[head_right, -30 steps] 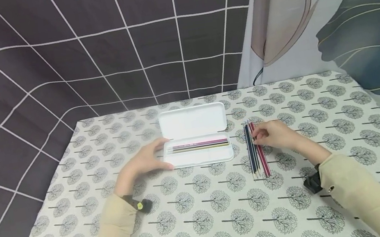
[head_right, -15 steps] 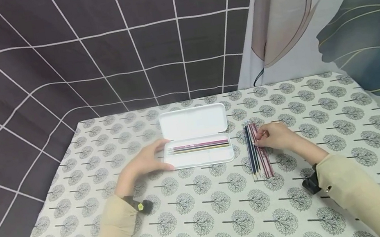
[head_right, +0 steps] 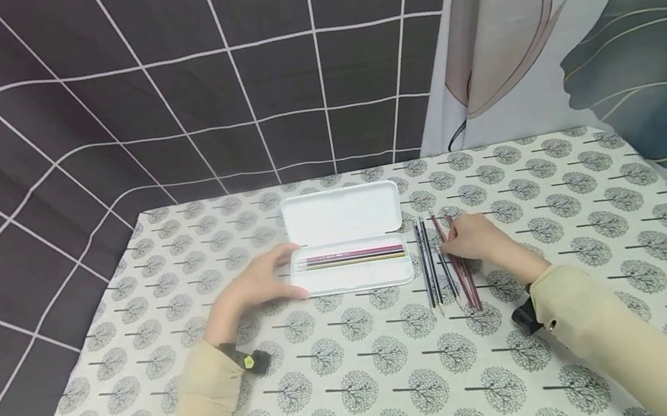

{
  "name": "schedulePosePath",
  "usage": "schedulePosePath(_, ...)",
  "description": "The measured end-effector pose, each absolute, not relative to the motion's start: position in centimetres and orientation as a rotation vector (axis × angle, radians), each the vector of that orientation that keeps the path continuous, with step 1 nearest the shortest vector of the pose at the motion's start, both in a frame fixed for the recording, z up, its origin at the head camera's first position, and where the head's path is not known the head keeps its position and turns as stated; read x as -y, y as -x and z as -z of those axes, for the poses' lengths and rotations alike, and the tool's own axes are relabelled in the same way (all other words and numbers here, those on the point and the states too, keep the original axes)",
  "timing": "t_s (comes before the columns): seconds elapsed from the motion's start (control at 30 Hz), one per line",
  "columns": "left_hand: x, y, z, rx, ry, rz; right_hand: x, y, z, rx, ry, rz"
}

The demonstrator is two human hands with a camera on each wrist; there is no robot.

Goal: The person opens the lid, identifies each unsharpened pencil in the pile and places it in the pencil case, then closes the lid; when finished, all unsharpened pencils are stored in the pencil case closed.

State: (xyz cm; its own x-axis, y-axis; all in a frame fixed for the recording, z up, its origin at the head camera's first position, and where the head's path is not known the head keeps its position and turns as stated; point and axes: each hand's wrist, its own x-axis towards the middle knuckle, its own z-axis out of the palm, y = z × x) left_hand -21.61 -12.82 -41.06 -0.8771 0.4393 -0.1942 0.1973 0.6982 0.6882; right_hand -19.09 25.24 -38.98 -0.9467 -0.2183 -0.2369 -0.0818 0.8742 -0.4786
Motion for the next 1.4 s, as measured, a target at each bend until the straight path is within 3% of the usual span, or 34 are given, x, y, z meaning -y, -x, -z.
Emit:
schedulePosePath(0.3,12.8,21.6,41.0,-2.563,-0.511,-0.988,-25.9,19.4,38.8,-2.681,0.102,0.727)
schedulePosePath(0.7,12.8,21.5,41.1,-2.570,-0.490,-0.981,-27.5,20.6,38.2,-2.464,0.030,1.202)
schedulePosePath(1.03,12.7,21.6,41.1,-2.568,-0.487,-0.973,-24.5,21.6,36.8,-2.709,0.046,1.487)
schedulePosePath(1.2,12.8,21.6,41.1,-2.569,-0.492,-0.977,-22.0,21.9,36.1,-2.874,0.148,1.518)
schedulePosePath(1.4,12.9,21.7,41.1,-2.561,-0.491,-0.982,-19.9,22.7,36.2,-2.949,0.508,1.411)
